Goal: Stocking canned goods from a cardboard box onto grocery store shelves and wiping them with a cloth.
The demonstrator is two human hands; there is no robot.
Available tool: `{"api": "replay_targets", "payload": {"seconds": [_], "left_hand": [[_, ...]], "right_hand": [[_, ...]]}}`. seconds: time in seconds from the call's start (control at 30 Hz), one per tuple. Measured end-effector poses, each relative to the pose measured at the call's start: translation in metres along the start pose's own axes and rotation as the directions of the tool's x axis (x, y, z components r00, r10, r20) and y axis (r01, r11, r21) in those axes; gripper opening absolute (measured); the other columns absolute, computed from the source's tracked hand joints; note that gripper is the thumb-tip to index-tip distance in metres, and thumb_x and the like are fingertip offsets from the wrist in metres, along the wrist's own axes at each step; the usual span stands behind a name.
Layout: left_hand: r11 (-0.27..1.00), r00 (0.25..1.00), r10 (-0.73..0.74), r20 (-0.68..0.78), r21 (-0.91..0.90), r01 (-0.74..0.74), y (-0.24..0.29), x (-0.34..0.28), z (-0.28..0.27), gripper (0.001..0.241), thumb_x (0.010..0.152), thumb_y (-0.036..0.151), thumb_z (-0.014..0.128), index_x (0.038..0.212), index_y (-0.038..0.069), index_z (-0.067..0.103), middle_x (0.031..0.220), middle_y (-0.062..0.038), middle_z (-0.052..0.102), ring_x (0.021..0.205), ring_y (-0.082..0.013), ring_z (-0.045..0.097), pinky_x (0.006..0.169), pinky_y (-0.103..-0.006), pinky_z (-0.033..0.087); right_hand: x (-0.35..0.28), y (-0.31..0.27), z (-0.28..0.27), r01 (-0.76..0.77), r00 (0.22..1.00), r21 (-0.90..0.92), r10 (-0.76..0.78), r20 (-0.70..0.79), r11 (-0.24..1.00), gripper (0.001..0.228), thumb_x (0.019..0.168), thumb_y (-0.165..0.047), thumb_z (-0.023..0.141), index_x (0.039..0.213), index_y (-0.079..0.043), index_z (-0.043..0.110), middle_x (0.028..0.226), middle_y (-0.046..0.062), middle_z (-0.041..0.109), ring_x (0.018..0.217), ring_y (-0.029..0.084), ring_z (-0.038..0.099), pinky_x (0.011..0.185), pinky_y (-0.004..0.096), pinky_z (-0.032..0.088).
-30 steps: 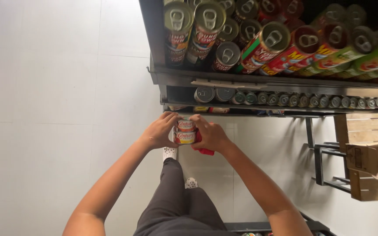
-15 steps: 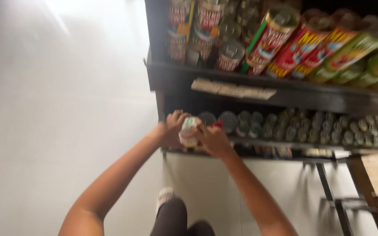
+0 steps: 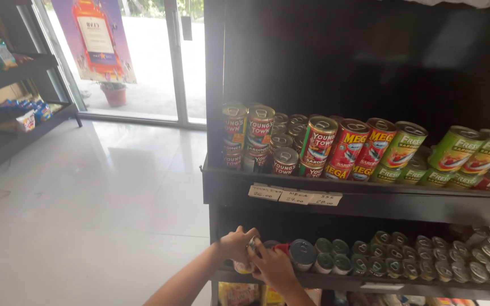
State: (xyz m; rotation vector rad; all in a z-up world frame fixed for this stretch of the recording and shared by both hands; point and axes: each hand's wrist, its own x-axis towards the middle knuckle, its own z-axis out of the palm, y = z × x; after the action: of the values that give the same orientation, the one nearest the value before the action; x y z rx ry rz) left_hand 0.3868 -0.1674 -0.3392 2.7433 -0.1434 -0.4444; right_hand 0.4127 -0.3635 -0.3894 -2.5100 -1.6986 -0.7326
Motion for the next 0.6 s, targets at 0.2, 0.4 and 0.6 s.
{"api": "replay_targets", "payload": {"seconds": [0.2,0.4,0.6], "left_hand": [[0.988,0.993,-0.109,-0.049,-0.112,0.103,0.013,-0.005,-0.009,0.102,0.051,0.033,0.09,0.142,0.035,0.043,0.115,-0.016,0.048,0.102,-0.0399,0.062,0.074,-0.0467,0.061],[0.979,0.951,-0.19,-0.243,-0.125,0.164,0.005,0.004,0.01,0.082,0.066,0.018,0.083,0.137,0.028,0.043,0.112,-0.019,0.044,0.098,-0.0402,0.056,0.069,-0.0478,0.061],[0.957,0.865,-0.284,-0.413,-0.069,0.281,-0.017,0.048,0.07,0.088,0.062,0.013,0.086,0.136,0.021,0.039,0.118,-0.024,0.041,0.095,-0.0426,0.058,0.068,-0.0468,0.064]], "right_hand": [[0.001,-0.002,0.009,-0.045,0.998,0.031,0.046,-0.032,0.999,0.077,0.064,-0.036,0.091,0.131,-0.014,0.058,0.144,0.018,0.048,0.081,0.025,0.067,0.064,0.037,0.049],[0.003,-0.028,-0.019,-0.371,0.871,0.05,0.329,0.364,0.927,0.095,0.084,-0.028,0.078,0.158,-0.027,0.019,0.162,0.034,-0.003,0.051,0.018,0.065,0.038,0.03,0.051],[-0.047,-0.057,-0.013,-0.742,0.658,0.326,0.73,0.188,0.586,0.082,0.079,-0.044,0.076,0.148,-0.03,0.032,0.149,0.007,0.037,0.089,0.021,0.076,0.057,0.032,0.066]]}}
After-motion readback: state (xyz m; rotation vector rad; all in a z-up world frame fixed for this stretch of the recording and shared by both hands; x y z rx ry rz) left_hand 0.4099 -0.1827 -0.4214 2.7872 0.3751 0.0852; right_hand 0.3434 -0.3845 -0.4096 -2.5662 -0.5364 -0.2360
